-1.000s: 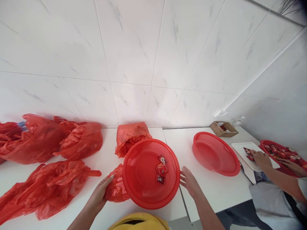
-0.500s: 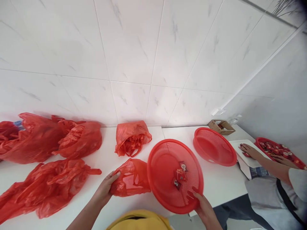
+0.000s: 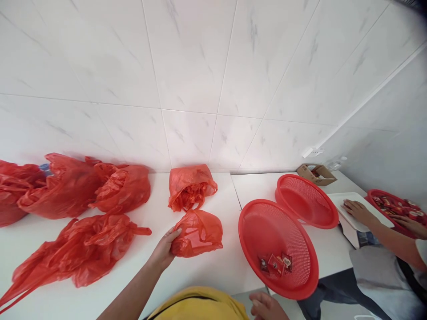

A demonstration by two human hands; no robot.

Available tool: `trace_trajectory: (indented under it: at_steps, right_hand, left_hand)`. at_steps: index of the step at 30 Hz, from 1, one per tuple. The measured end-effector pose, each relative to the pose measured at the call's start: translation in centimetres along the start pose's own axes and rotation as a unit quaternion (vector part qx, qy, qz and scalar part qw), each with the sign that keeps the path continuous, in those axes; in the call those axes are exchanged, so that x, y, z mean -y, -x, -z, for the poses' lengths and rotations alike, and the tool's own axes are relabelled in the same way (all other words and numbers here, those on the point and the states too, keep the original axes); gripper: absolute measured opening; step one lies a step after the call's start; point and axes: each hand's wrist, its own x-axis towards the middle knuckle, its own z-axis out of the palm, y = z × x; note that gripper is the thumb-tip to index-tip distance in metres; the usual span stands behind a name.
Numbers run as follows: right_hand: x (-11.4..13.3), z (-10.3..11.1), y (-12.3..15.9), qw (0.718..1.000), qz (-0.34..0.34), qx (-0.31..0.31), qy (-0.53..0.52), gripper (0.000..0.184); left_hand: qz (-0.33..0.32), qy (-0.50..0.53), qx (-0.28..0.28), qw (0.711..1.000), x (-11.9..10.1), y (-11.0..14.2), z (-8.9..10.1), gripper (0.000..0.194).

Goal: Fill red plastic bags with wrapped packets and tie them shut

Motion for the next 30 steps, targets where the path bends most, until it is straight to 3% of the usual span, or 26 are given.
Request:
trace_trajectory:
  at_steps: [3, 6, 8, 10, 13, 17, 22, 25, 28, 30]
  right_hand:
    - [4.7, -5.4, 0.2, 0.990, 0.125, 0.019, 0.056, 0.025]
    - [9.5, -11.1, -0.5, 0.959, 0.249, 0.088, 0.103, 0.022]
    - [11.6, -14.2, -1.4, 0.911, 0.342, 0.123, 0.196, 0.029]
    - [12.6, -16.1, -2.6, 0.850, 0.373, 0.108, 0.356, 0.031]
    - [13.2, -16.1, -4.6, 0.785, 0.351, 0.046, 0.509, 0.028]
    - [14.8, -12.5, -6.9, 0.769, 0.352, -0.008, 0.533, 0.014]
    - [17.6, -9.5, -7.8, 0.754, 0.383, -0.037, 0.533, 0.024]
    - [17.8, -9.9, -7.0, 0.741, 0.427, -0.069, 0.514, 0.028]
    - [16.7, -11.5, -6.0, 0.724, 0.515, -0.110, 0.446, 0.034]
    - [15.6, -12.9, -5.7, 0.725, 0.548, -0.072, 0.412, 0.036]
  left_hand:
    - [0.002, -0.011, 0.027, 1.000, 0.3, 0.4, -0.2, 0.028]
    - [0.006, -0.031, 0.051, 0.998, 0.4, 1.3, -1.1, 0.027]
    - [0.008, -0.048, 0.072, 0.996, 0.4, 2.0, -1.8, 0.027]
    - [0.006, -0.060, 0.086, 0.994, 0.3, 2.6, -2.1, 0.028]
    - [-0.004, -0.066, 0.076, 0.995, -0.1, 2.9, -1.4, 0.027]
    - [-0.015, -0.089, -0.012, 0.996, -0.6, 2.4, 0.8, 0.024]
    - [-0.007, -0.139, -0.072, 0.988, -0.3, 1.3, 2.0, 0.027]
    - [0.006, -0.111, -0.071, 0.991, 0.2, 0.8, 1.4, 0.030]
    - [0.012, -0.077, -0.068, 0.995, 0.8, 0.3, 0.9, 0.030]
    - [0.012, -0.061, -0.059, 0.996, 1.1, 0.1, 0.7, 0.030]
